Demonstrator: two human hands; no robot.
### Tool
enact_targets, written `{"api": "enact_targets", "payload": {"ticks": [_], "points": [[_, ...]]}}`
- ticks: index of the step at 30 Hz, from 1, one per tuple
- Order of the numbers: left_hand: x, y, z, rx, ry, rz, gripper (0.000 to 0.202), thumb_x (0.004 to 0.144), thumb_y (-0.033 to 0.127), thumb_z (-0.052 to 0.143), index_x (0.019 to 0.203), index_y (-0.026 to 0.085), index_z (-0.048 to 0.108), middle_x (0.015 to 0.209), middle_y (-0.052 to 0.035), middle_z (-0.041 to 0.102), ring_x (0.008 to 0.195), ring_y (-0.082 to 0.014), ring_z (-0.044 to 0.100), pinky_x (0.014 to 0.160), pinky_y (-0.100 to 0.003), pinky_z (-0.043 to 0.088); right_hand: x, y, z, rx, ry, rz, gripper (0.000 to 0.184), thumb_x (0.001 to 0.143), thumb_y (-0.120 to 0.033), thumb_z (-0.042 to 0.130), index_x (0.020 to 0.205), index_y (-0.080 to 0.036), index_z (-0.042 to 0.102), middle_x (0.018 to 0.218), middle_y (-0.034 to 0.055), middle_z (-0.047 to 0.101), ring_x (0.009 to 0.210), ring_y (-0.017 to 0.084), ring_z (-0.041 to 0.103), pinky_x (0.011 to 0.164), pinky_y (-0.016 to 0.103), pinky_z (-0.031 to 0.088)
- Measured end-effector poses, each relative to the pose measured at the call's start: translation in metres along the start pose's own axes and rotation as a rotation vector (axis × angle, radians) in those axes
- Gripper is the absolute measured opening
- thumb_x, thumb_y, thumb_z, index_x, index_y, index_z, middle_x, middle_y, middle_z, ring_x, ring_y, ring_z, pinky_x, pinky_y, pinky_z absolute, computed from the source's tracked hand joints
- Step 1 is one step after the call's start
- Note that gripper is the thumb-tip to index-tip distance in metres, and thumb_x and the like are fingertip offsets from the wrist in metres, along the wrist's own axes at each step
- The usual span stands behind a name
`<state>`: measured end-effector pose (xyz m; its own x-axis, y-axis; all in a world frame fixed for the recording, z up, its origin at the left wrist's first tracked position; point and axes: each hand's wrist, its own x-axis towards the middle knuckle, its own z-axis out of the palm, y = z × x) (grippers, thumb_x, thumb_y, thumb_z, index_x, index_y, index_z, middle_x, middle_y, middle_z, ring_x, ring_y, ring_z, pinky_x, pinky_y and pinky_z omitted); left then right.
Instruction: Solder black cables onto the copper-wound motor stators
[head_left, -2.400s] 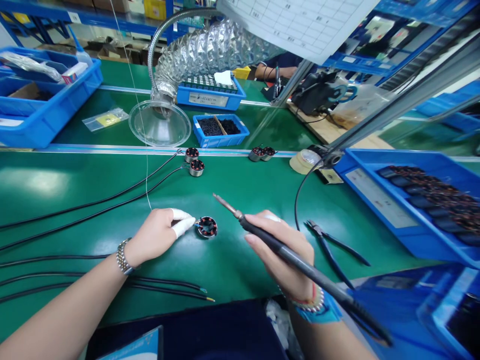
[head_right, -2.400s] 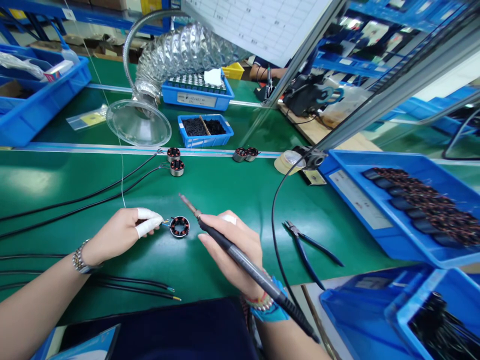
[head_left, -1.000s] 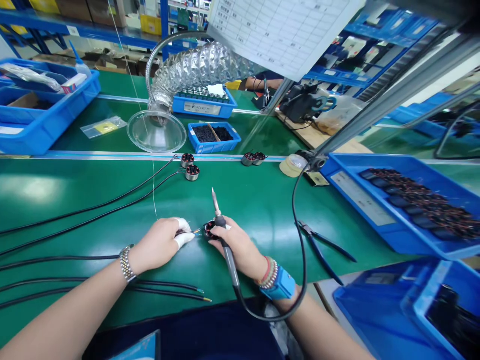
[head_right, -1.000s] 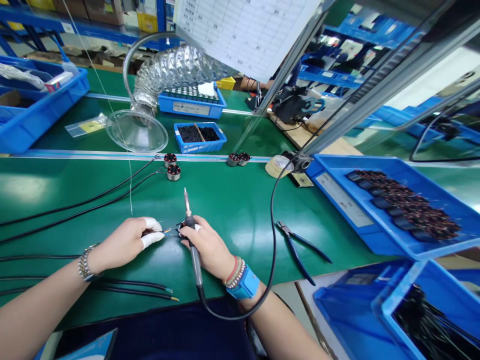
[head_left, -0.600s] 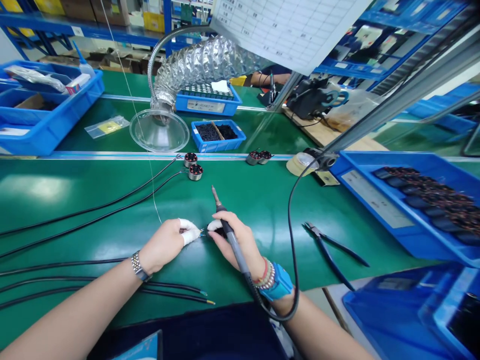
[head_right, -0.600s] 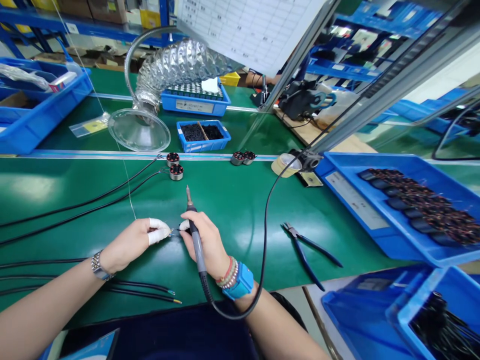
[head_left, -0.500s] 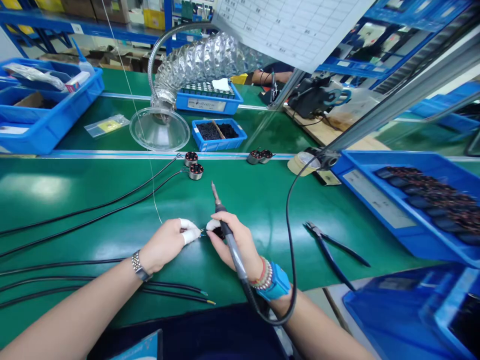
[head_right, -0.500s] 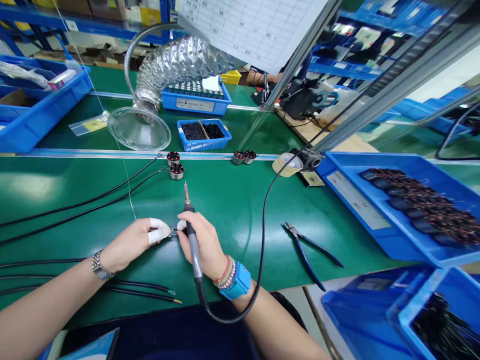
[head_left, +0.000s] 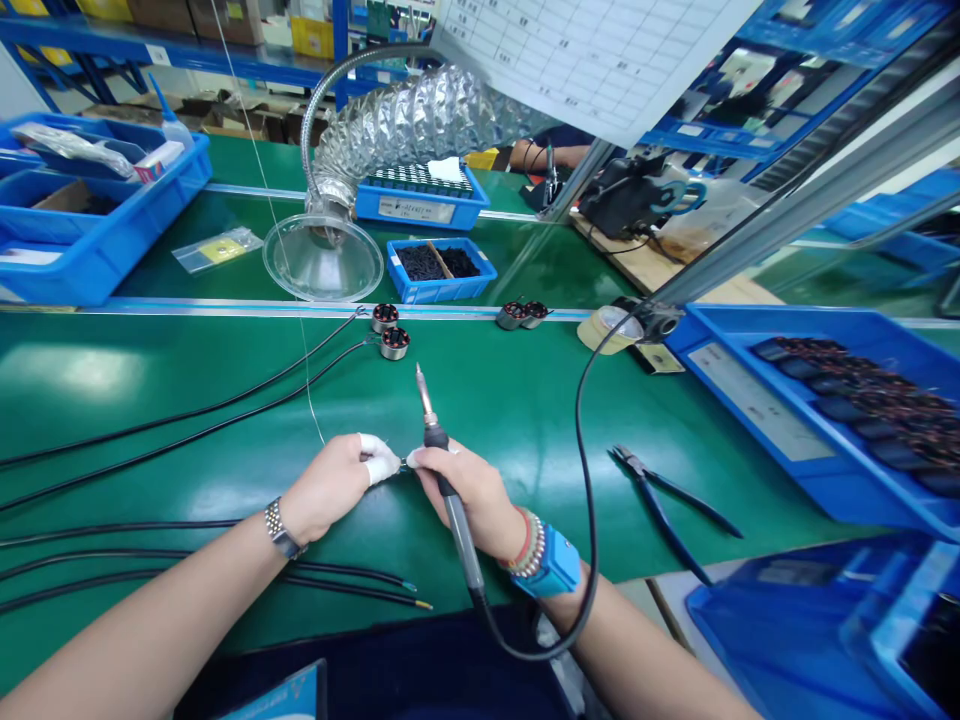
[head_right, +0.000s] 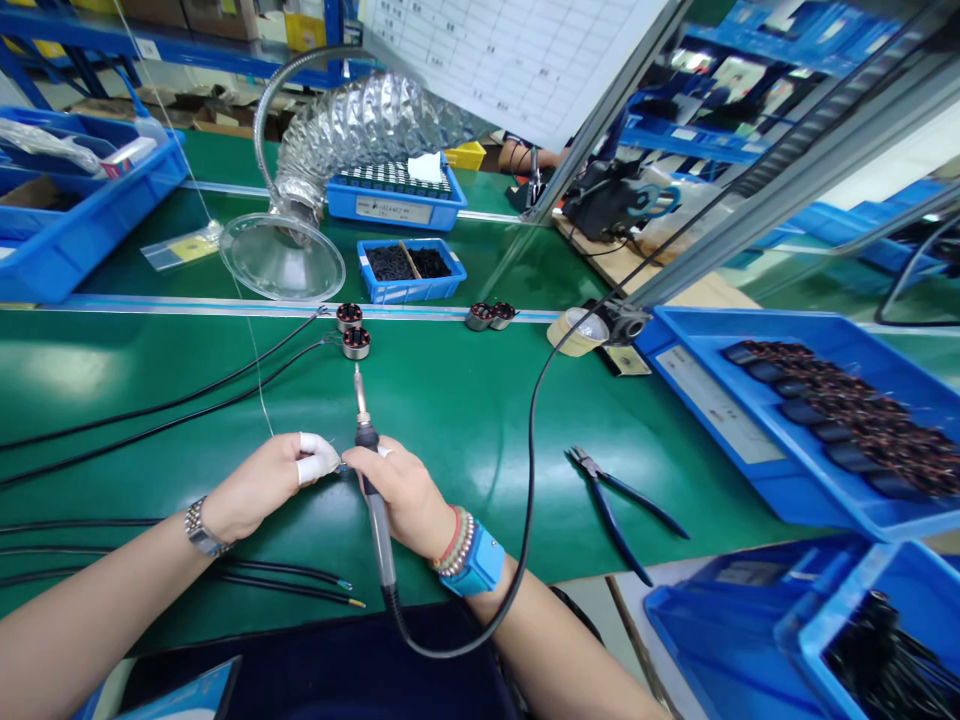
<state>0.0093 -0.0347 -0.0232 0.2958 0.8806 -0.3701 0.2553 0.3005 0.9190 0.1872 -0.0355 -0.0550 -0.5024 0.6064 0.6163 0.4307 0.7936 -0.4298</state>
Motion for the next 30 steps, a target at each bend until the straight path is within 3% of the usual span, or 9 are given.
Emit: {"api": "enact_targets", "payload": {"ticks": [3,8,14,23,30], "points": [[0.000,0.001,0.000,0.021,0.008,0.021,0.016,0.069,0.029,0.054,0.064,0.014,0.056,0.062,0.0025,0.051,0.062,-0.0114,0.042,0.061,-0.024,0.032,0.004,0.000,-0.006,-0.003,-0.105,-0.040,0.023,0.085,-0.009,0.040,0.104,-0.020,0.048,0.073,0.0028,0.055,0.067,0.014,0.052,0.060,0.025,0.047],[-0.001,0.001,-0.001,0.032,0.000,0.034,0.017,0.069,0.030,0.055,0.066,0.014,0.059,0.064,0.0021,0.056,0.064,-0.0123,0.046,0.063,-0.024,0.034,0.008,-0.004,-0.006,0.115,-0.002,0.108,0.025,0.083,-0.008,0.047,0.105,-0.021,0.045,0.084,0.0026,0.058,0.073,0.011,0.057,0.067,0.021,0.048],[0.001,-0.003,-0.002,0.023,-0.027,0.040,0.016,0.069,0.029,0.055,0.065,0.015,0.060,0.064,0.0020,0.058,0.064,-0.0125,0.048,0.063,-0.024,0.035,0.008,-0.008,-0.004,0.095,-0.071,0.073,0.022,0.084,-0.010,0.046,0.103,-0.021,0.047,0.082,0.0030,0.058,0.071,0.012,0.057,0.065,0.022,0.048],[0.001,-0.001,0.000,0.096,0.004,0.027,0.018,0.069,0.031,0.055,0.073,0.015,0.062,0.072,-0.0018,0.061,0.068,-0.0151,0.051,0.067,-0.026,0.038,0.001,-0.010,-0.001,0.288,0.048,0.454,0.032,0.076,-0.014,0.059,0.103,-0.023,0.045,0.078,-0.0020,0.061,0.070,0.011,0.060,0.071,0.022,0.047],[-0.001,-0.002,0.000,0.137,0.012,0.066,0.017,0.070,0.030,0.052,0.072,0.015,0.061,0.071,-0.0018,0.062,0.067,-0.0155,0.053,0.065,-0.026,0.039,0.005,-0.015,0.007,0.297,0.075,0.549,0.032,0.072,-0.014,0.055,0.101,-0.022,0.044,0.071,-0.0033,0.058,0.063,0.011,0.057,0.064,0.022,0.047]]}}
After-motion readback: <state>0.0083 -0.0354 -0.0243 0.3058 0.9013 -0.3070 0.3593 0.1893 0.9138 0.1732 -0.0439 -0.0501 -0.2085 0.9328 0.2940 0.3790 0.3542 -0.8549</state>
